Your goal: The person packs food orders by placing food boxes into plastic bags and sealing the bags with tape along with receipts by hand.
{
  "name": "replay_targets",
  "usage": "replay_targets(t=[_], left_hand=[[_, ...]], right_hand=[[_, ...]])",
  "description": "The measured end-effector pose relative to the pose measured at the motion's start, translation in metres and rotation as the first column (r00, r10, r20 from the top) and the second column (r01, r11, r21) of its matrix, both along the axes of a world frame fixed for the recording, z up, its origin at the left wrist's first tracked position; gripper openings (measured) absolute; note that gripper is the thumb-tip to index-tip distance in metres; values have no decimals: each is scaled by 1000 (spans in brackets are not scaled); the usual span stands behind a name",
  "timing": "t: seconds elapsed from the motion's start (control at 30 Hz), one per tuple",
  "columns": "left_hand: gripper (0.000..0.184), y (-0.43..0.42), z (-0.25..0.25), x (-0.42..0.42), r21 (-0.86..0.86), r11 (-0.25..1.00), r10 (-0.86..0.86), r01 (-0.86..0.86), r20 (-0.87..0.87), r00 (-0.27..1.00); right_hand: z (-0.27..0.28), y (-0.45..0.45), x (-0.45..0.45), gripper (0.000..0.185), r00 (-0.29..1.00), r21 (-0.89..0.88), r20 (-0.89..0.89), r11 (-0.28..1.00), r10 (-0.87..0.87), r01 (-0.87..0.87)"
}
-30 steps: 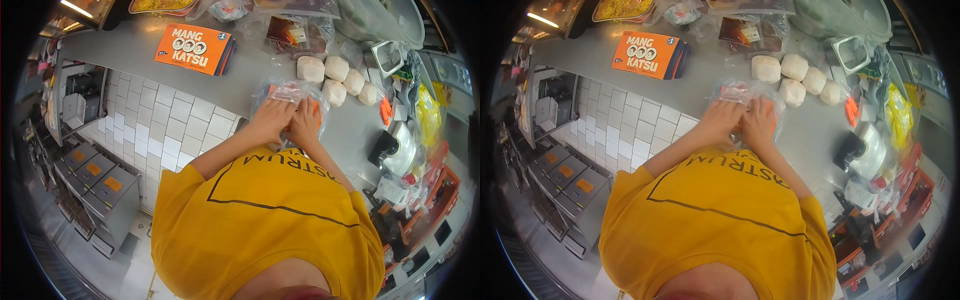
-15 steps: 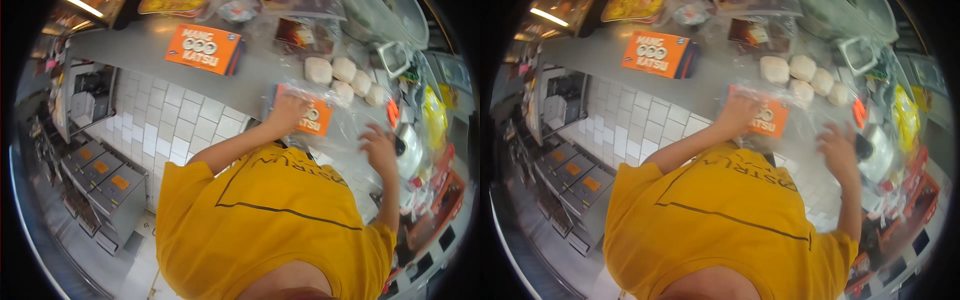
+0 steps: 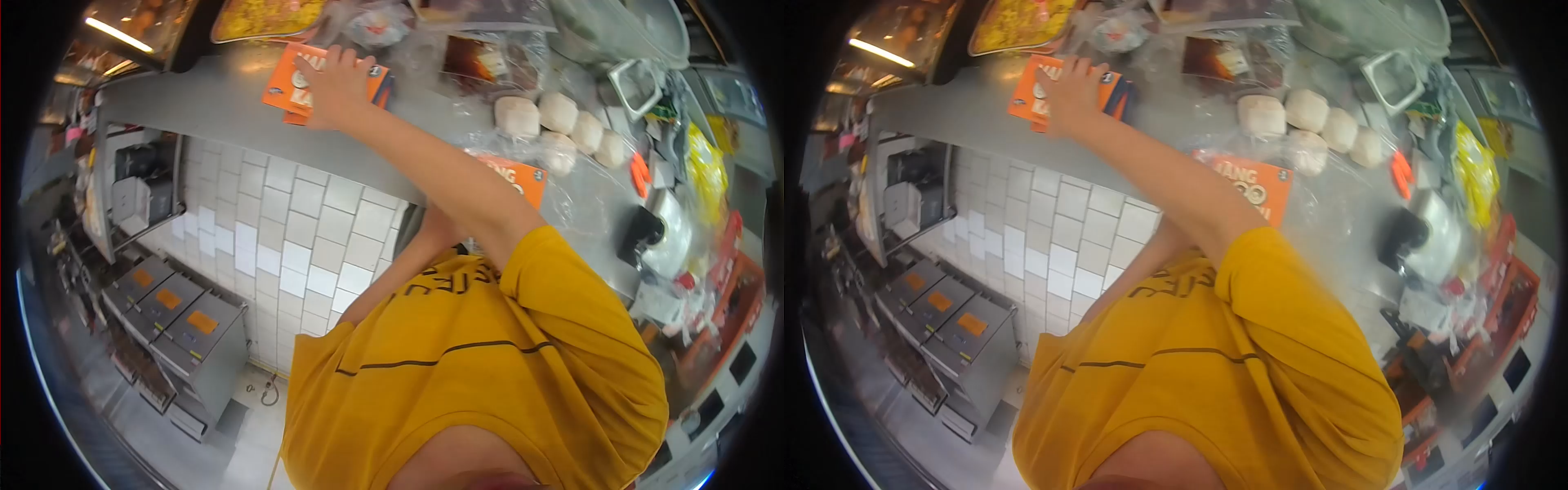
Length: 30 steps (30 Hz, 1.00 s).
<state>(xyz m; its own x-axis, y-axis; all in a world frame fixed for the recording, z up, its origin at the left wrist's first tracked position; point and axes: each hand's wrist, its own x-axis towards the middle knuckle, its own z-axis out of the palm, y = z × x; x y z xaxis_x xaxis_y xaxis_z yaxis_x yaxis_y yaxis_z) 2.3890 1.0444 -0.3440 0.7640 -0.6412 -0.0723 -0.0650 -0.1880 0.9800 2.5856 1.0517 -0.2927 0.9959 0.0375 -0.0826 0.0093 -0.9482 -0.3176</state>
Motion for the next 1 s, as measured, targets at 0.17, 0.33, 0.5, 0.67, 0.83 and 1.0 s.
replay_targets(t=[0.17, 0.33, 0.5, 0.67, 0.83, 1.0], left_hand=[[65, 14, -28, 16, 400, 897, -285, 186, 204, 937], [73, 23, -10, 31, 308, 943, -186, 125, 174, 967], [85, 40, 11, 44, 324, 928, -161, 184, -96, 982], [82, 30, 88, 38, 393, 909, -203, 141, 120, 972], [62, 0, 43, 15, 344, 932, -63, -112, 458, 887], [51, 0, 43, 10, 62, 979, 174, -195, 248, 953]], right_hand=[[25, -82, -49, 95, 959, 976, -164, 177, 232, 124], [52, -162, -208, 104, 992, 855, 16, 513, 122, -77], [45, -157, -245, 80, 996, 128, -56, 988, -76, 83], [64, -173, -250, 85, 964, -72, -252, 992, 80, -102], [125, -226, -231, 77, 635, -263, -556, 838, -536, 478], [148, -111, -130, 49, 992, 678, 17, 728, 126, -104]])
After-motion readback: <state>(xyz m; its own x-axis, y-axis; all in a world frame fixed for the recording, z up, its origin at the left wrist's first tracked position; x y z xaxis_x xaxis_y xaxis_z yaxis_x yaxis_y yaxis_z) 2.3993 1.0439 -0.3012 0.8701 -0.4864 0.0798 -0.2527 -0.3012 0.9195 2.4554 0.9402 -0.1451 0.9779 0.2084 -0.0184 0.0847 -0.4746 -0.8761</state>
